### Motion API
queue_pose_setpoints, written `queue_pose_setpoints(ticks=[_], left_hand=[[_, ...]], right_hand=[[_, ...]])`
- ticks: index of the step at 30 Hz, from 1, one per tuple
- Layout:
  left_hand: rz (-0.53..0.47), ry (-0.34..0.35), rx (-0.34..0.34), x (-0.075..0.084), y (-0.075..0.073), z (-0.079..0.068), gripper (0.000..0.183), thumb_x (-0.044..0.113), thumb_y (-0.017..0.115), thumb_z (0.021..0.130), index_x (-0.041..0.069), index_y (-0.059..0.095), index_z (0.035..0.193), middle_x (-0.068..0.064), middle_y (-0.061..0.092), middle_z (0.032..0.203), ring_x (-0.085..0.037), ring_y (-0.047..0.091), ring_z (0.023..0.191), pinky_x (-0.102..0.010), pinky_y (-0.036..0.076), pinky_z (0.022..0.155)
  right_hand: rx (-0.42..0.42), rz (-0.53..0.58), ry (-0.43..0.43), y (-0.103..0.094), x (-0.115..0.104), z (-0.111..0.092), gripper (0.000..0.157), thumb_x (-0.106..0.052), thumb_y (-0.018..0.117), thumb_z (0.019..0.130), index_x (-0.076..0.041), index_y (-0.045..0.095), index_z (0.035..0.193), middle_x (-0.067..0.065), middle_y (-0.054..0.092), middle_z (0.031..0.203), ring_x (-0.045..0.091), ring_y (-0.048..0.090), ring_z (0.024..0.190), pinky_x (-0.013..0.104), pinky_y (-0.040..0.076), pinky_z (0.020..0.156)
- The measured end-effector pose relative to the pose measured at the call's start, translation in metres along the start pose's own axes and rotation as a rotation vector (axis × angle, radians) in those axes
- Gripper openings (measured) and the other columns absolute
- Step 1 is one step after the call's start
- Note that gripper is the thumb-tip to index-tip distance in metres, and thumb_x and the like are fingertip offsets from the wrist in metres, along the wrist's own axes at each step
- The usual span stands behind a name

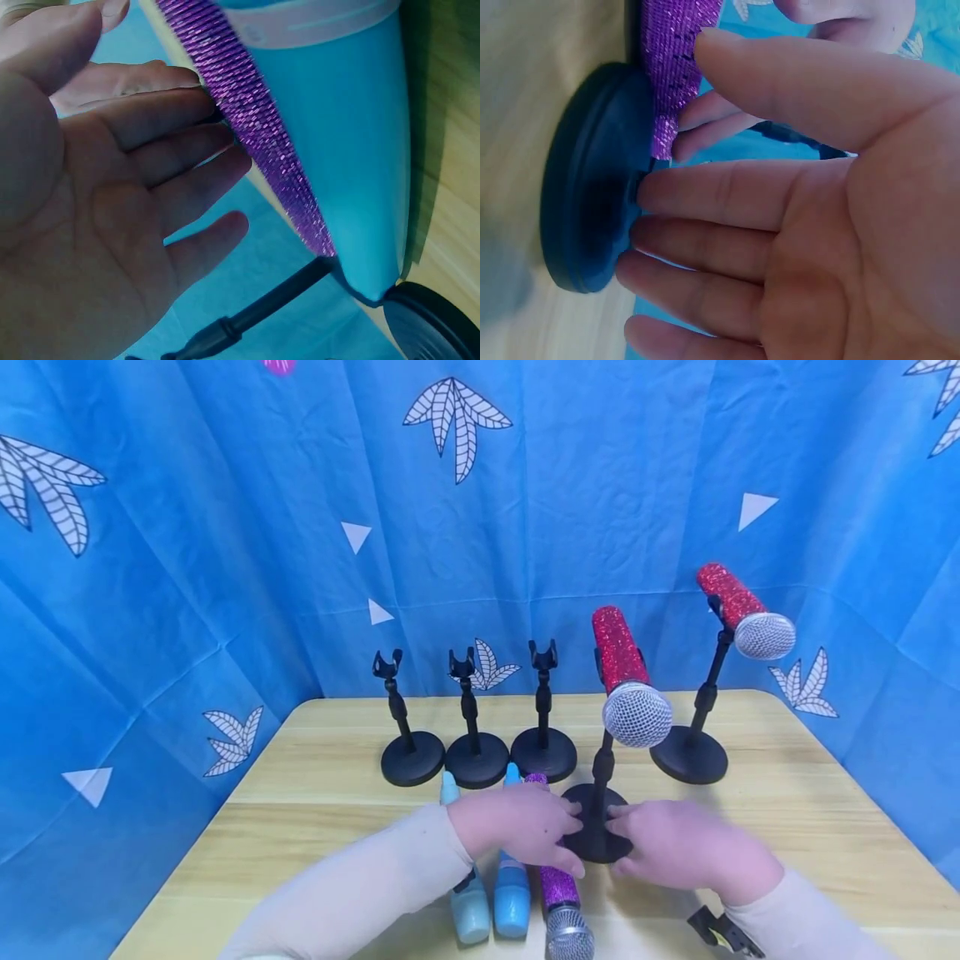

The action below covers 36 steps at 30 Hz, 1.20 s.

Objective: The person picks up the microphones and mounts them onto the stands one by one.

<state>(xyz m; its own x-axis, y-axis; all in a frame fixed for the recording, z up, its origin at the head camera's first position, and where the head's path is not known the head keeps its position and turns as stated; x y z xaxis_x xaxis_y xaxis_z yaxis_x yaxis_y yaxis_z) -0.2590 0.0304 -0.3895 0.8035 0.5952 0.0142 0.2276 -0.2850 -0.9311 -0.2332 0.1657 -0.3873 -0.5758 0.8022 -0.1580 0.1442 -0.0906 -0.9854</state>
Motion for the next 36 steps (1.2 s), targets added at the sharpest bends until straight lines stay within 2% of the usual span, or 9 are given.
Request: queue_pose_setpoints(ticks=[3,7,11,16,25,31,36], left_hand=[[0.005,-0.014,-0.069,0.002,0.006,0.005,0.069,0.071,0.054,0.092,0.026,0.058,0.145,0.006,0.045,0.154,-0.015,0.046,0.138,-0.036,0.038,0.111],[0.051,-0.022,-0.113,0.005,0.006,0.010,0.068,0.072,0.056,0.091,0.028,0.060,0.142,0.007,0.047,0.153,-0.015,0.049,0.136,-0.036,0.041,0.108],[0.066,-0.038,-0.153,0.005,0.002,0.015,0.066,0.071,0.058,0.090,0.030,0.061,0.141,0.009,0.047,0.153,-0.013,0.046,0.137,-0.035,0.040,0.109],[0.079,-0.064,-0.186,0.002,-0.002,0.027,0.065,0.070,0.060,0.089,0.032,0.060,0.142,0.011,0.043,0.155,-0.011,0.041,0.141,-0.035,0.036,0.112],[0.088,-0.119,-0.196,-0.010,-0.010,0.062,0.068,0.067,0.059,0.091,0.032,0.051,0.149,0.013,0.032,0.161,-0.010,0.035,0.145,-0.032,0.029,0.116],[0.005,-0.183,-0.190,-0.024,-0.018,0.083,0.068,0.064,0.060,0.093,0.036,0.044,0.152,0.016,0.024,0.163,-0.011,0.027,0.148,-0.033,0.024,0.118],[-0.032,-0.186,-0.179,-0.032,-0.024,0.095,0.068,0.062,0.060,0.094,0.034,0.043,0.153,0.014,0.023,0.164,-0.012,0.025,0.149,-0.034,0.022,0.119]], right_hand=[[0.005,-0.010,-0.006,0.003,-0.003,0.001,0.051,-0.042,0.081,0.079,-0.008,0.076,0.117,0.011,0.068,0.127,0.036,0.070,0.102,0.049,0.057,0.084],[0.015,-0.028,0.007,0.005,-0.004,0.002,0.052,-0.044,0.082,0.078,-0.009,0.076,0.116,0.011,0.069,0.126,0.036,0.071,0.100,0.051,0.056,0.085],[0.012,-0.027,0.043,0.006,-0.001,0.003,0.053,-0.044,0.082,0.078,-0.008,0.076,0.116,0.012,0.069,0.126,0.037,0.070,0.102,0.051,0.056,0.084],[0.045,-0.052,0.047,0.006,0.006,0.006,0.055,-0.041,0.082,0.078,-0.003,0.075,0.116,0.017,0.068,0.125,0.041,0.070,0.100,0.051,0.058,0.076],[0.097,-0.034,0.106,0.010,0.039,0.013,0.060,-0.036,0.079,0.083,0.003,0.068,0.127,0.021,0.061,0.136,0.041,0.067,0.107,0.048,0.058,0.079],[0.182,-0.030,0.099,0.014,0.061,0.017,0.064,-0.030,0.076,0.085,0.010,0.060,0.132,0.030,0.052,0.142,0.048,0.060,0.118,0.055,0.049,0.097],[0.197,-0.002,0.122,0.014,0.075,0.020,0.067,-0.030,0.074,0.087,0.011,0.056,0.136,0.031,0.046,0.147,0.049,0.049,0.130,0.060,0.041,0.105]])
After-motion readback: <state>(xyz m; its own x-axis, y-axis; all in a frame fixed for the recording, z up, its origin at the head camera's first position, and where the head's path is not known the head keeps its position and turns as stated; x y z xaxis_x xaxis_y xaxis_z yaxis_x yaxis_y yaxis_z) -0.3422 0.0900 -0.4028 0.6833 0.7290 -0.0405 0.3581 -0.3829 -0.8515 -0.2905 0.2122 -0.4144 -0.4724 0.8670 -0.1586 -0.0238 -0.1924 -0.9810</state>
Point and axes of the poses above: each hand's wrist, its own z-axis towards the middle knuckle, its own y-axis out of the palm, x = y × z, the point moved 6 cm from there along z, towards the middle knuckle
